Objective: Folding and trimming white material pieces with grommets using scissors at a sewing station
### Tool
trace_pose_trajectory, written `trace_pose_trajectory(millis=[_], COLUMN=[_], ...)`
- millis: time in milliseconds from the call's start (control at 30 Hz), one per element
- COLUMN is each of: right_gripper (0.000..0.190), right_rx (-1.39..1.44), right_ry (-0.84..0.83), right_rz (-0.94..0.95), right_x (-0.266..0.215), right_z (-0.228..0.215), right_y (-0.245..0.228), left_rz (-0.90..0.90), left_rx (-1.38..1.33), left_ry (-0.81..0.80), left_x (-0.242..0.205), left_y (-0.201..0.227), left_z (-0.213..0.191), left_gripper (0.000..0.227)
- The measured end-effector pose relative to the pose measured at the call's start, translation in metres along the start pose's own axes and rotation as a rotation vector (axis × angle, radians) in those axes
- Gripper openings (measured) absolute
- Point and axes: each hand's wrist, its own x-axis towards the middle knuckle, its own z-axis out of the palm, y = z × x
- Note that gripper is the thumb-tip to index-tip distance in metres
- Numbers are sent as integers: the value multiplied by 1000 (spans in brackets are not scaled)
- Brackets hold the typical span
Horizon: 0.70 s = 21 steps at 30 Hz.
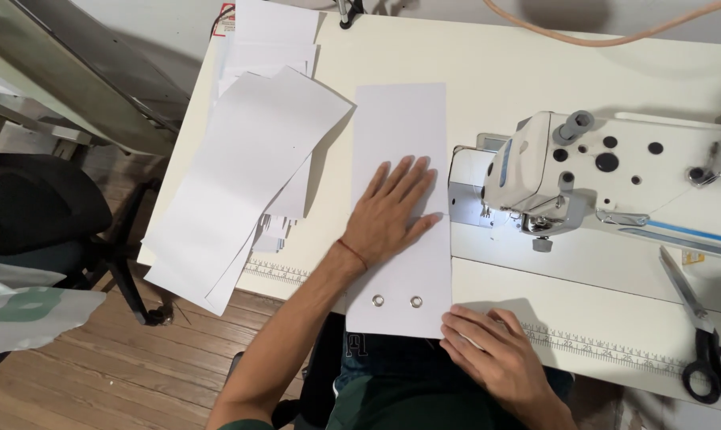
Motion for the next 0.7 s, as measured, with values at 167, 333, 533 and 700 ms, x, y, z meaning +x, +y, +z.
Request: trace_pose_trajectory(millis=[167,333,533,700], right_gripper=[9,10,8,9], right_rx=[-15,-75,-70,-50], right_ry=[-1,34,40,85], right_rz=[71,86,94,123], right_x=[-23,-40,-36,-36], right_z=[-10,-17,-21,-17], right_y=[-5,6,8,5], left_rz=[29,15,35,33], left_rx=[-2,-5,-9,-18], left_ry=[26,49,55,36], left_x=[5,16,22,23], left_y=[22,37,38,38], left_z=[12,13,16,18], left_gripper=[75,74,72,72])
